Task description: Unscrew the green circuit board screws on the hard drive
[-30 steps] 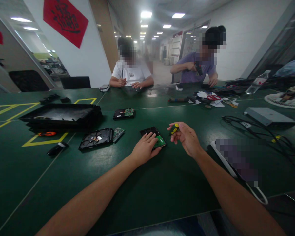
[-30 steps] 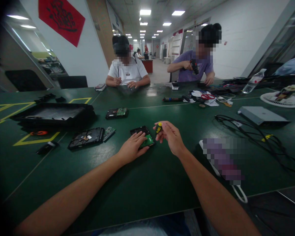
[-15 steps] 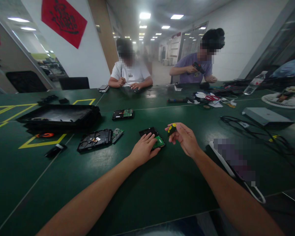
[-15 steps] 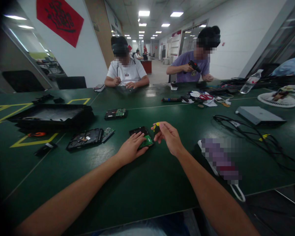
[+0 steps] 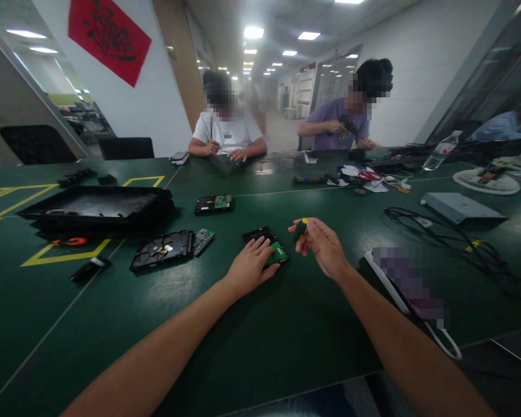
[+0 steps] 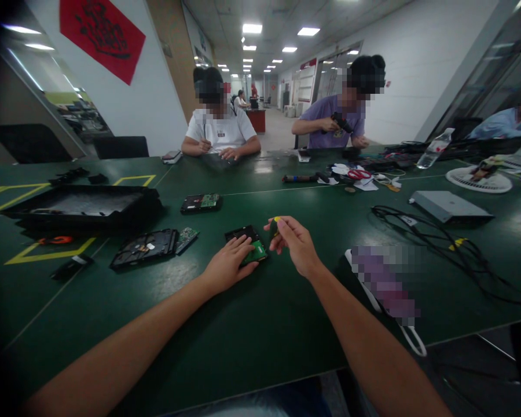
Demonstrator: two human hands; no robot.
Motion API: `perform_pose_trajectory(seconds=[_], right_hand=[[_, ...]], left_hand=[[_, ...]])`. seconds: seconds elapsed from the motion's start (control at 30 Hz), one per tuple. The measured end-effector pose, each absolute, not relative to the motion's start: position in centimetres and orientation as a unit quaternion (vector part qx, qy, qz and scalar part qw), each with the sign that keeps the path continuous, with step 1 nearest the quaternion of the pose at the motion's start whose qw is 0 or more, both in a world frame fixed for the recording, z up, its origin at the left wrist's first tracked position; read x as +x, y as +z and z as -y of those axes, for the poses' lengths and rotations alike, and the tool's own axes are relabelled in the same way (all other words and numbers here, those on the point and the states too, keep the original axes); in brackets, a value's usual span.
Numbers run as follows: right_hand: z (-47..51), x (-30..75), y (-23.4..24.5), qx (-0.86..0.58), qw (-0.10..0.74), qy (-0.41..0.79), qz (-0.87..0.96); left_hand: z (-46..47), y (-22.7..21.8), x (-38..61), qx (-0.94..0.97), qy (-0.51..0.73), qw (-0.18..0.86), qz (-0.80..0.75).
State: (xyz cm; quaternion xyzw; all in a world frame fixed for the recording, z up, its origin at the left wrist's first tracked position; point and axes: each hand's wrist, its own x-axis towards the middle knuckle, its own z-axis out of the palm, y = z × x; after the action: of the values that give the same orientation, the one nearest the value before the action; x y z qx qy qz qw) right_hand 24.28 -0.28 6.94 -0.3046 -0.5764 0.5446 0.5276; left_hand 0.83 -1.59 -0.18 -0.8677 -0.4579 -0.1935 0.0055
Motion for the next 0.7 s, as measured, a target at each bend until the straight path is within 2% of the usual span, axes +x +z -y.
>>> perform_pose_trajectory(seconds=[0.7], right_hand=[[0.31, 24.32, 6.95, -0.307, 0.518, 0.544, 0.585]], left_hand=[[1.57, -0.28, 0.79, -0.869, -0.195, 0.009, 0.454]])
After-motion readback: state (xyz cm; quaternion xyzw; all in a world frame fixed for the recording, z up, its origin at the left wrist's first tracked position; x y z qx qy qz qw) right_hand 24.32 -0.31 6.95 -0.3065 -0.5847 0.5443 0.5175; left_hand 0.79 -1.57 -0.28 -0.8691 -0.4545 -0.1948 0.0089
